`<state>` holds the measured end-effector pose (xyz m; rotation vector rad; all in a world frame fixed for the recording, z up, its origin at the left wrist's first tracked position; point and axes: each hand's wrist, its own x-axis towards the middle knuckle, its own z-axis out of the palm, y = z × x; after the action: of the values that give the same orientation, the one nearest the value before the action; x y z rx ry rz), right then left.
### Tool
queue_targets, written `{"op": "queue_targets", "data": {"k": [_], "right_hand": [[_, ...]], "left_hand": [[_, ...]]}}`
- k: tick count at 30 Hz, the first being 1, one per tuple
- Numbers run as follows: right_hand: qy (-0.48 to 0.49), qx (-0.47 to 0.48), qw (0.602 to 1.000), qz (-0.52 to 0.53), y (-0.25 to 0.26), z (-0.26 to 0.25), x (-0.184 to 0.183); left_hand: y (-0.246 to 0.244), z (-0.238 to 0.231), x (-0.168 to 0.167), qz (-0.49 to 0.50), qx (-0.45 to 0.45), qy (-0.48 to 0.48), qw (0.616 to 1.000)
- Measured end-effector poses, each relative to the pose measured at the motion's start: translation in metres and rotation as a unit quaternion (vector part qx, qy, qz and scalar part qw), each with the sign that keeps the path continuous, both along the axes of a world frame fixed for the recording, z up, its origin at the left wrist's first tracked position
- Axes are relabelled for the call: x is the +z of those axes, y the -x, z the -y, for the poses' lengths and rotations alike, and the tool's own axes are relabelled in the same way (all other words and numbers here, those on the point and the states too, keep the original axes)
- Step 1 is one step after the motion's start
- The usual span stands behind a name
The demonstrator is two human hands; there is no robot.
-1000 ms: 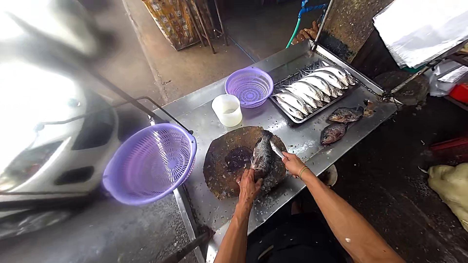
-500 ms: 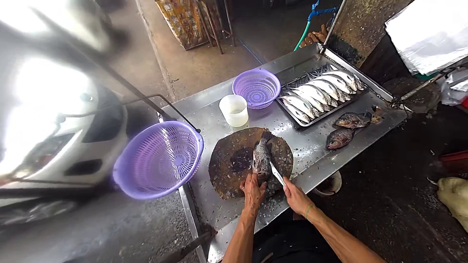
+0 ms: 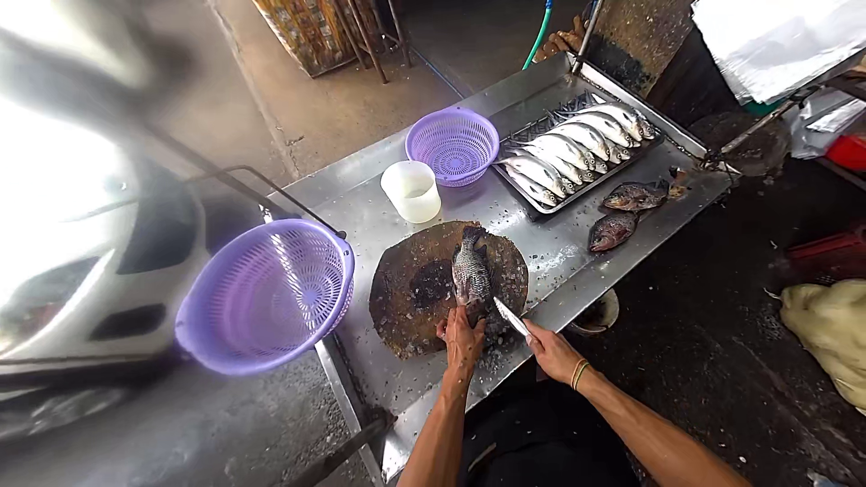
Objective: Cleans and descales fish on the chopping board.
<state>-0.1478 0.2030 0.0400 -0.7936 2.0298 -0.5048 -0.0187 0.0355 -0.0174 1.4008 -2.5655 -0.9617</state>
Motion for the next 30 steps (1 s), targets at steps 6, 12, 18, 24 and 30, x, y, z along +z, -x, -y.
{"op": "queue_targets", "data": {"k": [6, 12, 18, 24, 30], "right_hand": [[0.059, -0.093, 0.993, -0.040, -0.043, 0.042, -0.032], [-0.010, 0.015, 0.999, -0.032, 0.031, 0.021, 0.019], [-0.027, 0.039, 0.998, -0.052, 0.060, 0.099, -0.007], [-0.025, 0.166, 0.985, -0.051, 0.060, 0.099, 0.013], [-0.066, 0.268, 0.956, -0.097, 0.061, 0.126, 0.036]], "left_hand": [[-0.002, 0.003, 0.000, 0.025, -0.012, 0.016, 0.999], [-0.024, 0.049, 0.001, 0.036, -0.107, -0.010, 0.994], [-0.034, 0.083, 0.004, 0.071, -0.180, -0.037, 0.980], [-0.042, 0.083, 0.003, 0.048, -0.188, -0.041, 0.980], [-0.042, 0.078, 0.017, 0.080, -0.220, -0.019, 0.972]]}}
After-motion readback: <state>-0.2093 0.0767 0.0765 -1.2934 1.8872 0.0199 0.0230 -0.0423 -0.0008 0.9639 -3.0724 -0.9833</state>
